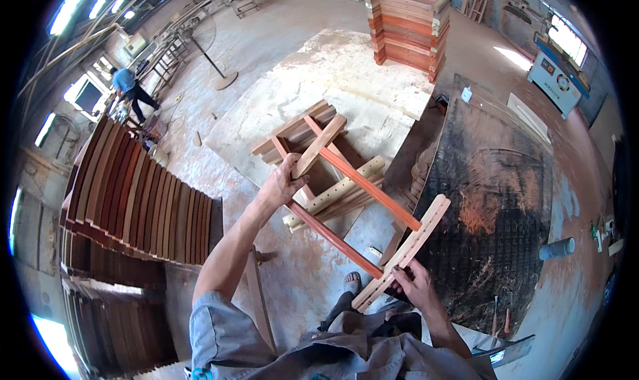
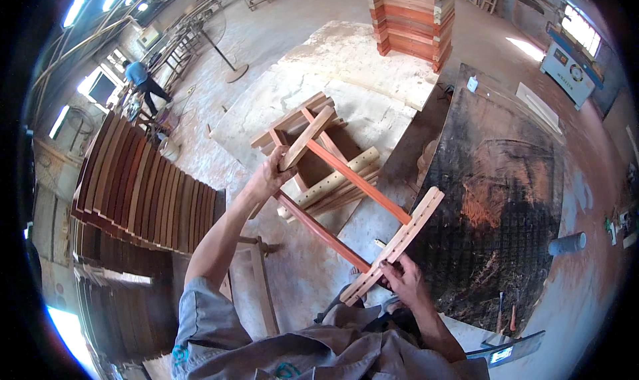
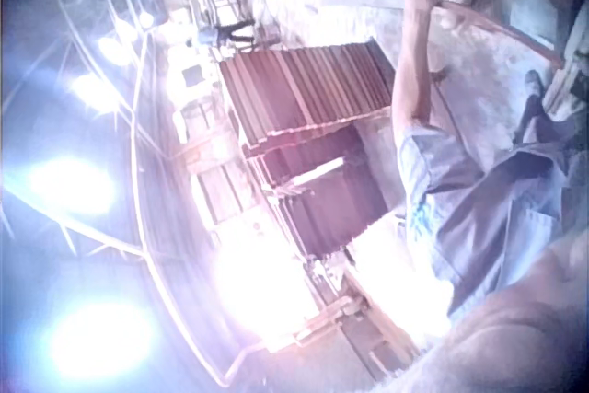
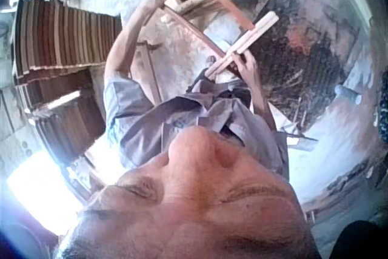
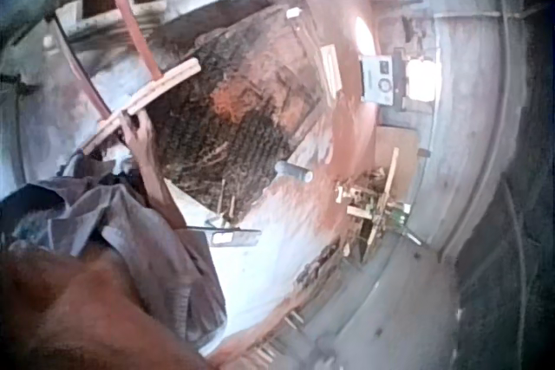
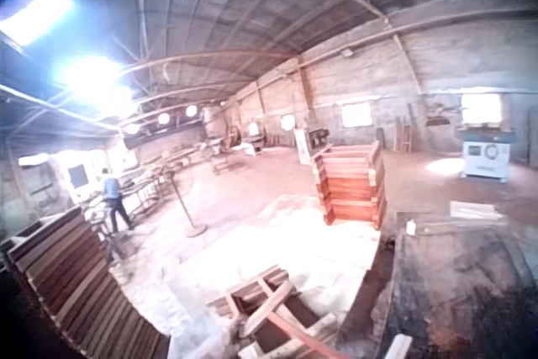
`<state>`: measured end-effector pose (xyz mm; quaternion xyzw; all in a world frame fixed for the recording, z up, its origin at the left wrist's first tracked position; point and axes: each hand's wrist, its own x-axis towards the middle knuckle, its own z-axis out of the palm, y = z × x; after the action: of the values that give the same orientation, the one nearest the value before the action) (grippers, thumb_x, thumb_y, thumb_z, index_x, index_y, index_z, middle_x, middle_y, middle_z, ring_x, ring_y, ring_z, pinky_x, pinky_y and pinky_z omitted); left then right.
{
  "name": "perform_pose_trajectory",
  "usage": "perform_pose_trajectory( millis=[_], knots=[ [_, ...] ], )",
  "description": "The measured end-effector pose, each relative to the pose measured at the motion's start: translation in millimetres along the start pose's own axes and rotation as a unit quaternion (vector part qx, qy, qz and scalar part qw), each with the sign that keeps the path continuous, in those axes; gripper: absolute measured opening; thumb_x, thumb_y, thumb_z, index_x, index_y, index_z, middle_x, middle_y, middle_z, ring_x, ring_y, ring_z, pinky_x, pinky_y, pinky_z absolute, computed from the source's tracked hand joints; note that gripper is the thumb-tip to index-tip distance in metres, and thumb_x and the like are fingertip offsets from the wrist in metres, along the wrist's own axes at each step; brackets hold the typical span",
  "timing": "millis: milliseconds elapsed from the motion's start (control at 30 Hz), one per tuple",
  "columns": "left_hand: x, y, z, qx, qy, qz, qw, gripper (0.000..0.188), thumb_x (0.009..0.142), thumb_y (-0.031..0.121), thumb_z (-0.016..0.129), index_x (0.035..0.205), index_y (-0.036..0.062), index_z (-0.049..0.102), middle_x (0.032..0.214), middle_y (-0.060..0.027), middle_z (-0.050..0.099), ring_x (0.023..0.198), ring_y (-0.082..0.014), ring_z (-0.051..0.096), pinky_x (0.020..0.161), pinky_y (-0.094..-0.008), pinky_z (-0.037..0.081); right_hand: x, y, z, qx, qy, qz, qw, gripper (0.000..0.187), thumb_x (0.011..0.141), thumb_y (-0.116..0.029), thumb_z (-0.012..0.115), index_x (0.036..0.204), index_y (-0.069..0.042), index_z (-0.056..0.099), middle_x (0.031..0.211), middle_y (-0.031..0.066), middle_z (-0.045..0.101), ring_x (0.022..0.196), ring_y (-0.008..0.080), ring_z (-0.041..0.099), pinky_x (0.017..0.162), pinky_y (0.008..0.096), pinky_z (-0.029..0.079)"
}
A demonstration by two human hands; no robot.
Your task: The person assembles a wooden chair frame by hand, inserting dowels and joining legs to stretchers. They repeatedly align and tap pieces together, then lift and stack the completed frame with other frames.
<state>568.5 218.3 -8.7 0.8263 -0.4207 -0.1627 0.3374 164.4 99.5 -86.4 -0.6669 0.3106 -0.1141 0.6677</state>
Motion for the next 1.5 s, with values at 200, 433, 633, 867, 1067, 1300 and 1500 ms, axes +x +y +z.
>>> perform_pose_trajectory(
  millis=[200, 433, 633, 867, 1067, 1300, 1500],
  knots=[
    [43.1, -50.1, -2.2, 0.028, 0.004, 0.029, 0.999, 0.057, 0.088, 0.024, 0.077, 0.138, 0.0053, 0.058, 0.109, -0.0242, 0.072, 0.108, -0.0406, 0.069, 0.091, -0.0468, 0.054, 13.3, -22.4, 35.7, -0.003, -0.029, 0.011, 1.000, 0.025, 0.102, -0.021, 0.067, 0.112, 0.002, 0.067, 0.079, 0.0051, 0.070, 0.064, 0.0096, 0.065, 0.055, 0.0269, 0.051],
    [95.9, -112.9, -42.3, 0.097, 0.001, 0.020, 0.995, 0.056, 0.085, 0.023, 0.078, 0.136, 0.0062, 0.062, 0.118, -0.0219, 0.069, 0.115, -0.0394, 0.066, 0.097, -0.0442, 0.052, 70.5, -19.4, 91.1, 0.013, -0.084, 0.039, 0.996, 0.034, 0.105, -0.030, 0.061, 0.113, 0.002, 0.067, 0.084, 0.0073, 0.074, 0.064, 0.0116, 0.067, 0.057, 0.0282, 0.053],
    [179.4, -162.8, -49.1, 0.104, 0.017, 0.082, 0.991, 0.038, 0.086, 0.024, 0.076, 0.119, 0.0058, 0.067, 0.102, -0.0226, 0.070, 0.099, -0.0425, 0.068, 0.085, -0.0476, 0.053, 143.2, -50.3, 136.6, -0.028, -0.019, 0.037, 0.999, 0.041, 0.103, -0.037, 0.063, 0.113, 0.002, 0.068, 0.085, 0.0117, 0.075, 0.067, 0.0176, 0.070, 0.062, 0.0332, 0.056],
    [211.5, -231.5, -30.3, -0.004, -0.023, 0.022, 1.000, 0.035, 0.087, 0.016, 0.069, 0.119, 0.0027, 0.065, 0.106, -0.0277, 0.071, 0.102, -0.0430, 0.070, 0.084, -0.0490, 0.053, 194.3, -18.6, 167.2, -0.125, 0.059, 0.085, 0.987, 0.028, 0.104, -0.029, 0.061, 0.101, -0.002, 0.063, 0.079, 0.0077, 0.069, 0.068, 0.0145, 0.067, 0.059, 0.0331, 0.053],
    [219.2, -213.3, -36.8, 0.071, -0.089, 0.007, 0.994, 0.057, 0.089, 0.019, 0.067, 0.141, -0.0023, 0.056, 0.119, -0.0298, 0.069, 0.114, -0.0424, 0.068, 0.091, -0.0469, 0.055, 193.2, -16.4, 175.9, -0.126, 0.085, 0.072, 0.986, 0.037, 0.103, -0.035, 0.062, 0.101, 0.002, 0.061, 0.075, 0.0124, 0.067, 0.066, 0.0210, 0.068, 0.058, 0.0382, 0.052],
    [220.5, -219.5, -50.6, 0.075, -0.093, 0.041, 0.992, 0.051, 0.099, 0.036, 0.064, 0.136, 0.0004, 0.059, 0.107, -0.0199, 0.075, 0.096, -0.0315, 0.073, 0.081, -0.0417, 0.056, 193.9, -15.5, 199.2, -0.027, 0.268, 0.038, 0.962, 0.042, 0.099, -0.040, 0.068, 0.097, 0.002, 0.059, 0.090, 0.0186, 0.068, 0.085, 0.0264, 0.068, 0.075, 0.0402, 0.053],
    [264.4, -206.0, -78.6, -0.052, -0.235, -0.129, 0.962, 0.096, 0.099, 0.078, 0.033, 0.146, -0.0033, 0.052, 0.137, -0.0246, 0.063, 0.125, -0.0324, 0.062, 0.106, -0.0412, 0.046, 183.9, 1.6, 182.3, 0.140, 0.251, 0.204, 0.936, 0.088, 0.105, -0.064, 0.040, 0.159, 0.003, 0.023, 0.163, 0.0219, 0.030, 0.150, 0.0334, 0.031, 0.122, 0.0410, 0.027]
  ],
)
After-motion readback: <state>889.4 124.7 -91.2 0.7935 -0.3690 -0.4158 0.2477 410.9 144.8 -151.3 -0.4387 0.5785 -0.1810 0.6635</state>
